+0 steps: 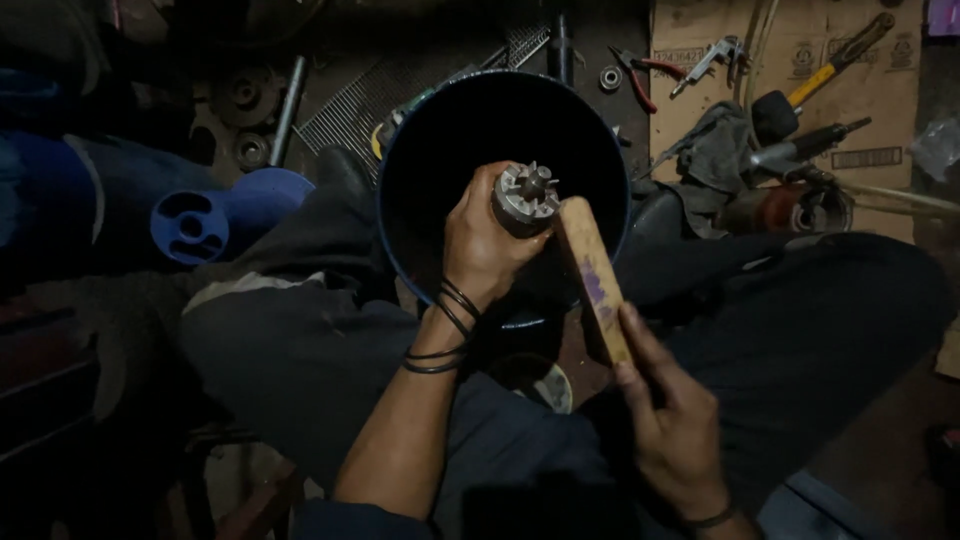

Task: Cleaning a metal motor rotor using a wire brush over a bucket.

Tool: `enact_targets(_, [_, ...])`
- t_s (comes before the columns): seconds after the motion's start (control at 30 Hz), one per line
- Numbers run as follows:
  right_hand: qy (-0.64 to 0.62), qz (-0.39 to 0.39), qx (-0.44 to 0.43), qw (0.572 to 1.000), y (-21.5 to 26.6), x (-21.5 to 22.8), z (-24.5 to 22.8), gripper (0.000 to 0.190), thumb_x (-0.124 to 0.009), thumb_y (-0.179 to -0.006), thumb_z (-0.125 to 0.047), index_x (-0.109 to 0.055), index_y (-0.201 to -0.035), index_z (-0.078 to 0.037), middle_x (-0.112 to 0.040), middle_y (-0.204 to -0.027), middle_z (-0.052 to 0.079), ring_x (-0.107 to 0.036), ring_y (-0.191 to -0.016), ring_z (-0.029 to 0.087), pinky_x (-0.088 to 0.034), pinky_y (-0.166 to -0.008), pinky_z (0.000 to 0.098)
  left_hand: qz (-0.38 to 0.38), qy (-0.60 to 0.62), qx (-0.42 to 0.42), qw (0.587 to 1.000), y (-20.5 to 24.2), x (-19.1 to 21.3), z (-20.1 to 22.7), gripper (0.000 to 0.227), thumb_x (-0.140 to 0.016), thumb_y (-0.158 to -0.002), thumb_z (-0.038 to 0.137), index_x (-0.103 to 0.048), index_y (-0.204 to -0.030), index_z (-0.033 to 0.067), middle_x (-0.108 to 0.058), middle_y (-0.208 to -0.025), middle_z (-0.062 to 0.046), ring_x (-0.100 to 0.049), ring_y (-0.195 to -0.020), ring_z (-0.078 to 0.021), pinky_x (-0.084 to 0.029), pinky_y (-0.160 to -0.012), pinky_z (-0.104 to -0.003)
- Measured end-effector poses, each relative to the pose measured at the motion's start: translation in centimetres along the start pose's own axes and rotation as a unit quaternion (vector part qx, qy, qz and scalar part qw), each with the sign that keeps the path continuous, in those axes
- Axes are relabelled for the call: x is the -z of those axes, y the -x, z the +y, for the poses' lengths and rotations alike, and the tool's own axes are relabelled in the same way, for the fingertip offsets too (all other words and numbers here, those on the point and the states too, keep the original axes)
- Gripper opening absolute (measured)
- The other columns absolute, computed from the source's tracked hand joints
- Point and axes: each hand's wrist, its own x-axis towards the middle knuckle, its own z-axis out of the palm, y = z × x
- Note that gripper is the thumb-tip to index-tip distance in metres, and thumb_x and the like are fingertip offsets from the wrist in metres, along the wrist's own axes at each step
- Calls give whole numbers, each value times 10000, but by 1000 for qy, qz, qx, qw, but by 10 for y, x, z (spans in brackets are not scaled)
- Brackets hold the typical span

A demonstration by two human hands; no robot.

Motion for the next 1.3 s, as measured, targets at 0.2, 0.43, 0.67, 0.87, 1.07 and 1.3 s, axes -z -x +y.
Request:
enact_targets(0.2, [35, 55, -30, 997, -25, -24, -15, 437, -526, -1007, -154, -578, -1423, -31, -650, -1432, 118, -737, -1095, 230, -577, -858, 315, -18, 6, 1, 1000, 6, -6, 0, 687, -853, -646, 111, -546, -1260, 73, -694, -1137, -100, -723, -962, -268, -576, -852, -355])
enact_targets(0.43, [5, 151, 50, 987, -57, -26, -36, 384, -529, -1097, -172, -597, -1467, -244, -707, -1328, 119, -665, -1152, 369, -580, -899, 471, -37, -16, 40, 998, 16, -21, -19, 708, -857, -657, 143, -507, -1268, 78, -652, -1138, -229, -659, -1064, -505, -557, -857, -610])
enact_targets(0.67, [5, 150, -24, 988, -48, -41, 2, 389, -597, -1058, -193, -625, -1446, -203, -704, -1314, 141, -683, -1116, 373, -576, -850, 468, -31, -48, 42, 997, 14, -28, -15, 798, -911, -641, 228, -468, -1296, 123, -623, -1192, -180, -654, -1082, -476, -568, -835, -602])
enact_targets(0.87, [-16, 150, -10, 988, -45, -18, -8, 386, -563, -1075, -148, -614, -1457, -159, -658, -1404, 115, -661, -1222, 290, -529, -1024, 427, -42, -63, 5, 997, 29, -22, -9, 741, -911, -676, 133, -490, -1283, 83, -606, -1178, -178, -648, -1088, -460, -561, -865, -591])
enact_targets(1.07, [-42, 175, -34, 983, -53, -47, 0, 358, -600, -1060, -187, -645, -1406, -106, -676, -1355, 159, -650, -1215, 343, -564, -967, 449, -28, -95, 8, 995, 35, -40, -14, 765, -912, -651, 244, -471, -1266, 134, -599, -1143, -112, -661, -1055, -407, -569, -841, -545])
enact_targets(1.3, [-22, 166, -72, 983, -31, -16, -14, 377, -580, -1060, -236, -623, -1435, -213, -696, -1338, 113, -694, -1095, 338, -587, -854, 468, -8, -104, -2, 995, 20, -39, -5, 796, -943, -578, 196, -503, -1236, 113, -606, -1122, -139, -675, -999, -438, -583, -798, -573])
